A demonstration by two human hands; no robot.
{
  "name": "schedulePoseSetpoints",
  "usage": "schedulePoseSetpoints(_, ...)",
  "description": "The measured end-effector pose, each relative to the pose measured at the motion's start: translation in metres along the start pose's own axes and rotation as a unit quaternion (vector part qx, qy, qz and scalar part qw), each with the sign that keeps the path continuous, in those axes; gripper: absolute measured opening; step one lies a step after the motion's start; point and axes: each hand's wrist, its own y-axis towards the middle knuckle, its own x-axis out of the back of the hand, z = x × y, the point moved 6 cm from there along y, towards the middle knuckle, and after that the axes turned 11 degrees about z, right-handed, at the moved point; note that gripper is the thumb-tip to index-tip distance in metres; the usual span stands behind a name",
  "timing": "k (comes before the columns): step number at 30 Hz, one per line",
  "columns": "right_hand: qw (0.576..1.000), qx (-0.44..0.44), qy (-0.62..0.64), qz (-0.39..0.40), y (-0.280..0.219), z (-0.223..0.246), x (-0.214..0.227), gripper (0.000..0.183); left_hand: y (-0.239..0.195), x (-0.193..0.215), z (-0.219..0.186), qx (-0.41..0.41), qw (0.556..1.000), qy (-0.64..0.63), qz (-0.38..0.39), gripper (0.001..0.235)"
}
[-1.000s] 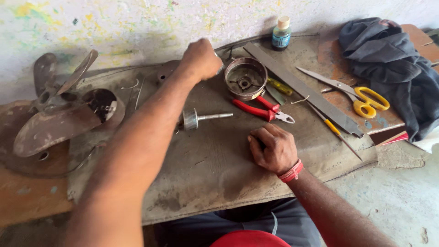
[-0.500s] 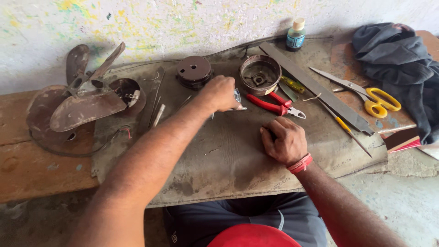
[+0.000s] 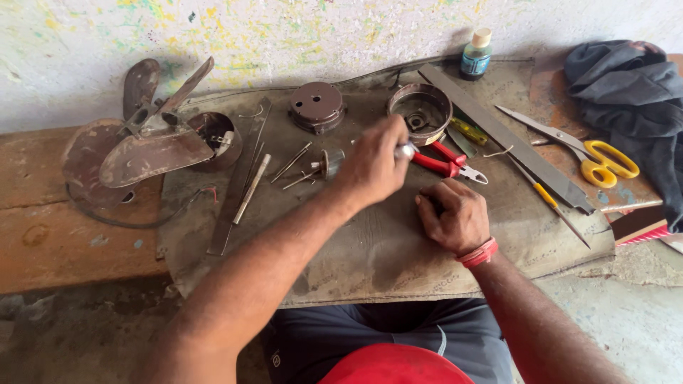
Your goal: The person uses pliers to adjust and secure wires on a cylindrical motor stator, then handles the rotor and other components on a workbench. The person places the stator into a metal housing and continues to manipulate the rotor and shaft parts.
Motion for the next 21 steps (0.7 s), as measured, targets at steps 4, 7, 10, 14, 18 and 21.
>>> schedulePoseSetpoints(4, 0.981, -0.037, 0.188, 0.027, 0.012, -0.004, 0.005, 0.036, -0.031, 0.015, -0.029, -0.081, 0.996, -0.025, -0.041, 0.022)
schedulePoseSetpoints(7, 0.974, 0.014, 0.227, 0.003, 0.026, 0.002, 0.007, 0.048, -0.033, 0.025, -0.033, -0.106, 0.992, -0.005, -0.063, 0.022)
schedulePoseSetpoints(10, 0.970, 0.037, 0.240, 0.010, 0.035, 0.006, -0.010, 0.039, -0.032, 0.026, -0.031, -0.115, 0.993, 0.012, -0.031, 0.023)
schedulePoseSetpoints(14, 0.939, -0.062, 0.337, 0.035, 0.043, -0.012, -0.040, 0.018, -0.033, 0.038, -0.019, -0.100, 0.992, -0.056, -0.057, 0.018)
schedulePoseSetpoints(18, 0.892, -0.091, 0.440, 0.048, 0.038, -0.034, -0.052, 0.010, -0.026, 0.021, 0.010, 0.092, 0.981, -0.171, -0.006, 0.021)
schedulePoseSetpoints(21, 0.871, -0.106, 0.476, 0.060, 0.037, -0.043, -0.059, 0.010, -0.023, 0.002, 0.024, 0.135, 0.893, -0.429, -0.011, 0.018)
